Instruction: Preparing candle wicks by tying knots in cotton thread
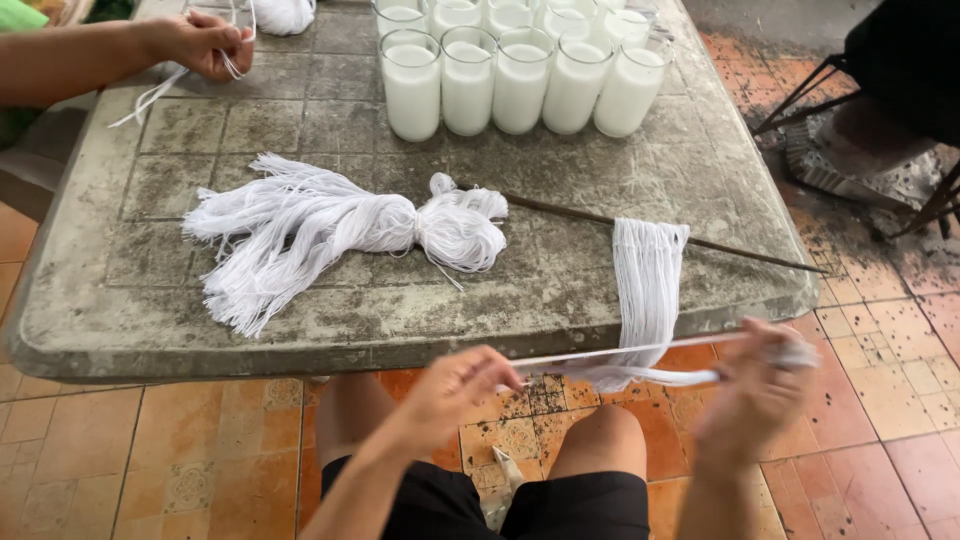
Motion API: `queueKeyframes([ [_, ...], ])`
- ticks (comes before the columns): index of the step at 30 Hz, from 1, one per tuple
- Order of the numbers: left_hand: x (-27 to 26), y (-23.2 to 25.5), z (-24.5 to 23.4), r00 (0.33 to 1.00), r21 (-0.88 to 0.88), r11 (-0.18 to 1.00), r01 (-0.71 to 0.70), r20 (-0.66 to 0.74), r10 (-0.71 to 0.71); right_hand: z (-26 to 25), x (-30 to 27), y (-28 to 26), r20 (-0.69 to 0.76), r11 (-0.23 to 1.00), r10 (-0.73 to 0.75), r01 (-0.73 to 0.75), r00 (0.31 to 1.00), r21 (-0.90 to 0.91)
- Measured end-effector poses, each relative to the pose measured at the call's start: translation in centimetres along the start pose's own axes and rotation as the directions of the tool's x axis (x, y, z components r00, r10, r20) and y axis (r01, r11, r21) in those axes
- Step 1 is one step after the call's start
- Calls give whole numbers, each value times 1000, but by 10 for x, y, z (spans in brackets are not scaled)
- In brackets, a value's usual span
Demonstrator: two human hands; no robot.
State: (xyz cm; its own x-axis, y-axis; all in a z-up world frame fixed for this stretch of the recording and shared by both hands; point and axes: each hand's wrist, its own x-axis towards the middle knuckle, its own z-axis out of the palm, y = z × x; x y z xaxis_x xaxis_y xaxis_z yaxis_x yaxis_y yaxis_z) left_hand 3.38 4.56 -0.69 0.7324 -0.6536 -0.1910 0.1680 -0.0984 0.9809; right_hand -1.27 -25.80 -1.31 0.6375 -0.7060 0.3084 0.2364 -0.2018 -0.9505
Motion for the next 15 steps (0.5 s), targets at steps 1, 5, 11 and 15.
queueKeyframes([
  [1,-5,0,-13,993,37,999,12,-120,-8,-24,16,9,-61,984,123,-113,991,141],
  [5,-25,22,-47,919,198,979,39,-392,43,-87,43,44,3,893,292,-274,956,357],
  [11,-23,29,-44,879,377,917,-134,-382,285,-152,51,164,51,977,172,-164,984,-133],
  [15,-29,52,-38,797,557,759,-338,-259,545,-153,90,109,199,889,399,-431,895,157],
])
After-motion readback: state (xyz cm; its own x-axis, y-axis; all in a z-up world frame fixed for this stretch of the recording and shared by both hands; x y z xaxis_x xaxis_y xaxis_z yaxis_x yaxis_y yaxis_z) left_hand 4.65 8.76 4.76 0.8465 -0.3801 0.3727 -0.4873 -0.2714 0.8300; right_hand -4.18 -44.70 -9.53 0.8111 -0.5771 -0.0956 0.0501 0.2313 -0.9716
